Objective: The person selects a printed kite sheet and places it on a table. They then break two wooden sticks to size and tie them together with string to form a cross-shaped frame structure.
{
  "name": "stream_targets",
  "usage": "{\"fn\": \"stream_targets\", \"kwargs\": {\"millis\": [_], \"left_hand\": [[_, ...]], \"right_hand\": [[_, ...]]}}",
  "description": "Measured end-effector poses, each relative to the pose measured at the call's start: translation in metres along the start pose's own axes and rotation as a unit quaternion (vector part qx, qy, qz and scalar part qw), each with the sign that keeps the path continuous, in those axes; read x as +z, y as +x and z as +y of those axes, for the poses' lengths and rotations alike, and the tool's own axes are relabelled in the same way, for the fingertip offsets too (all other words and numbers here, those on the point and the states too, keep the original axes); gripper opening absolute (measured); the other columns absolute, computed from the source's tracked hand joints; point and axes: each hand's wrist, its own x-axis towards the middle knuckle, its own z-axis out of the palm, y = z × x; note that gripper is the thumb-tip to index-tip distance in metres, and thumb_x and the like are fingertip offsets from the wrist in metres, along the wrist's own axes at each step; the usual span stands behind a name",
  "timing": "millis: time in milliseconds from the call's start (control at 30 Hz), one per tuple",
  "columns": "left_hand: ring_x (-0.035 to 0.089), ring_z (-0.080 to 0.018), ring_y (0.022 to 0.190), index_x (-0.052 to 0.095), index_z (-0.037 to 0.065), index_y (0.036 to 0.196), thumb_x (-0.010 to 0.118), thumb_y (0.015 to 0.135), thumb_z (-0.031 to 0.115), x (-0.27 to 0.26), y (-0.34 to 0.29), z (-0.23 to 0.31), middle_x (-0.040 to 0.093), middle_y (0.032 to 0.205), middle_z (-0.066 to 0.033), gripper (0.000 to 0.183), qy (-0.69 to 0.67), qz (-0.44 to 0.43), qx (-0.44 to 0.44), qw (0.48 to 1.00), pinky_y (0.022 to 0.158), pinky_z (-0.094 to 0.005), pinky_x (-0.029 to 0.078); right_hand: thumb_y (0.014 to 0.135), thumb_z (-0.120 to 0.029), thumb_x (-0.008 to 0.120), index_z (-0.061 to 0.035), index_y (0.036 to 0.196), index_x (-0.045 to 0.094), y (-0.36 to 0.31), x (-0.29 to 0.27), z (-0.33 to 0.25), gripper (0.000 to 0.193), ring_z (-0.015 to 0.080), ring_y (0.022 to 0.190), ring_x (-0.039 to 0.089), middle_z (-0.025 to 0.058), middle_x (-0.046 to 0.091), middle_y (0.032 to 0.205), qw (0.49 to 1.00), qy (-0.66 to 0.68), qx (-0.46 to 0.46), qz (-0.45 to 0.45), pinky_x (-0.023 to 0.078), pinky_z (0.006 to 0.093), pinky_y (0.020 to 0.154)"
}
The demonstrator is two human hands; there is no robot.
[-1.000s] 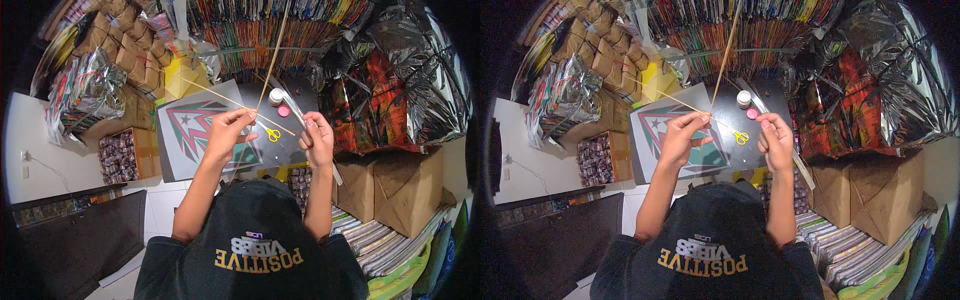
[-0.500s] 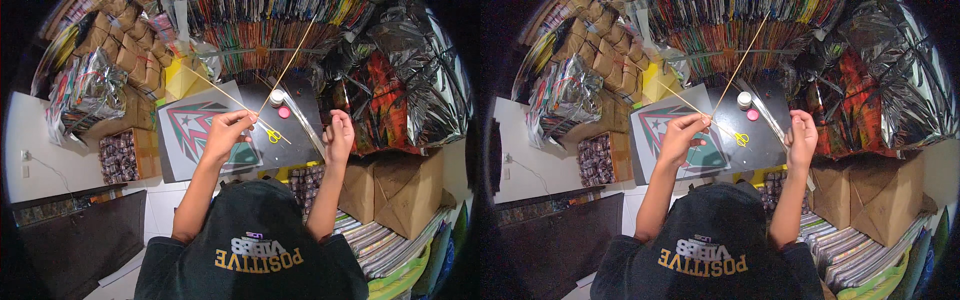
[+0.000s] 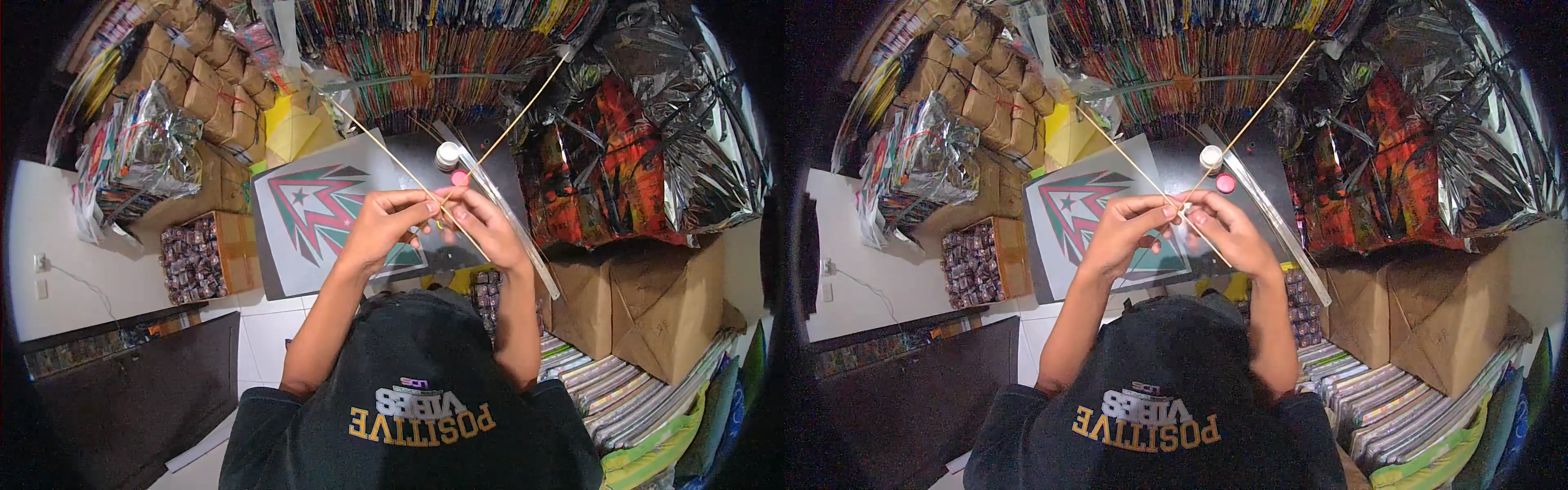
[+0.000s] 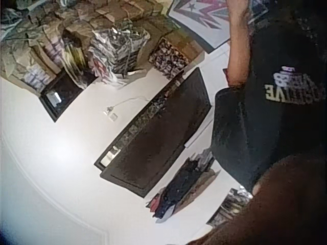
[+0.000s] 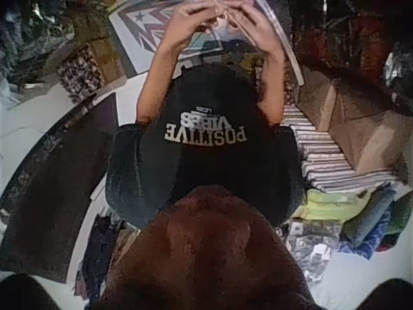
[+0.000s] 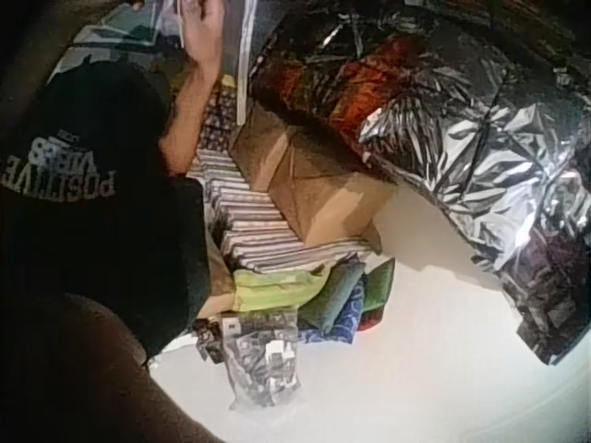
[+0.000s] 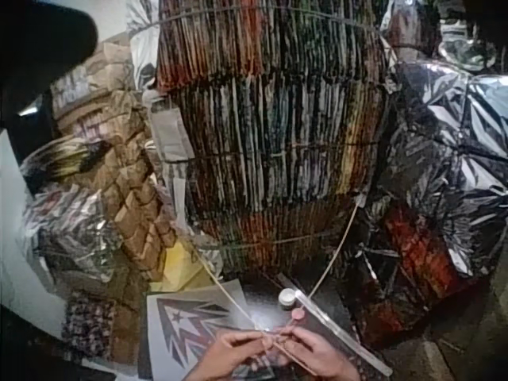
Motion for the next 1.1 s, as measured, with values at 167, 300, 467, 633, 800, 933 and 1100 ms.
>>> {"fn": "stream_targets", "kwargs": {"millis": [167, 300, 467, 633, 800, 933, 1100], "left_hand": [[0.059, -0.0063, 0.072, 0.073, 0.003, 0.108, 0.072, 0.092, 0.016, -0.007, 0.001, -0.005, 0.071, 0.089, -0.0016, 0.021, -0.009, 0.0, 0.014, 1.0, 0.051, -0.0198, 0.043], [0.059, -0.0064, 0.072, 0.073, 0.002, 0.108, 0.072, 0.091, 0.014, -0.01, 0.0, -0.007, 0.071, 0.09, -0.0018, 0.021, -0.014, 0.002, 0.02, 1.0, 0.051, -0.0191, 0.042], [0.059, -0.0061, 0.071, 0.074, 0.002, 0.106, 0.072, 0.09, 0.012, -0.009, 0.0, -0.005, 0.072, 0.091, -0.0021, 0.019, 0.004, 0.017, 0.022, 1.0, 0.051, -0.0191, 0.042], [0.059, -0.005, 0.071, 0.075, 0.002, 0.106, 0.073, 0.089, 0.012, -0.005, 0.0, -0.007, 0.073, 0.09, -0.002, 0.019, 0.013, 0.017, 0.035, 0.999, 0.051, -0.019, 0.041], [0.059, -0.0044, 0.067, 0.077, 0.003, 0.103, 0.076, 0.089, 0.015, -0.002, 0.0, -0.007, 0.072, 0.083, -0.0011, 0.019, -0.001, 0.029, 0.045, 0.999, 0.05, -0.0189, 0.041], [0.057, -0.0042, 0.065, 0.077, 0.003, 0.102, 0.076, 0.089, 0.017, -0.005, -0.001, -0.008, 0.07, 0.079, 0.0, 0.019, 0.01, 0.034, 0.047, 0.998, 0.05, -0.0193, 0.039], [0.055, -0.0062, 0.064, 0.075, 0.001, 0.103, 0.076, 0.089, 0.016, -0.013, -0.004, -0.003, 0.069, 0.082, -0.0012, 0.021, 0.043, 0.03, 0.065, 0.997, 0.053, -0.0214, 0.04]], "right_hand": [[0.102, -0.018, 0.057, -0.0024, 0.118, 0.061, -0.003, -0.002, -0.007, 0.023, 0.0024, 0.085, 0.053, -0.0013, 0.063, 0.101, 0.999, 0.003, 0.035, -0.015, 0.043, 0.0205, 0.073], [0.101, -0.015, 0.059, -0.0026, 0.109, 0.066, 0.002, 0.003, -0.005, 0.017, 0.0, 0.079, 0.05, -0.0032, 0.061, 0.095, 0.999, -0.024, 0.0, 0.022, 0.04, 0.0184, 0.068], [0.1, -0.013, 0.059, -0.001, 0.106, 0.067, 0.001, 0.0, -0.01, 0.016, 0.0008, 0.075, 0.052, -0.0019, 0.064, 0.09, 0.997, 0.036, 0.054, 0.049, 0.041, 0.0185, 0.066], [0.1, -0.013, 0.059, -0.0002, 0.104, 0.067, 0.008, 0.01, 0.004, 0.015, -0.0014, 0.049, 0.038, -0.0076, 0.052, 0.066, 0.99, 0.084, -0.007, 0.115, 0.026, 0.0193, 0.043], [0.1, -0.013, 0.058, -0.0007, 0.102, 0.066, 0.008, 0.023, 0.006, 0.015, -0.0018, 0.04, 0.03, -0.0086, 0.048, 0.061, 0.975, 0.155, 0.011, 0.161, 0.017, 0.0207, 0.037], [0.1, -0.015, 0.058, -0.0006, 0.103, 0.066, 0.008, 0.024, 0.013, 0.017, -0.0019, 0.041, 0.031, -0.0082, 0.048, 0.06, 0.978, 0.137, 0.015, 0.155, 0.019, 0.0202, 0.038], [0.1, -0.017, 0.059, -0.0012, 0.102, 0.068, 0.001, 0.017, 0.007, 0.018, -0.0018, 0.045, 0.032, -0.0082, 0.05, 0.062, 0.993, 0.066, 0.03, 0.096, 0.02, 0.0199, 0.042]]}}
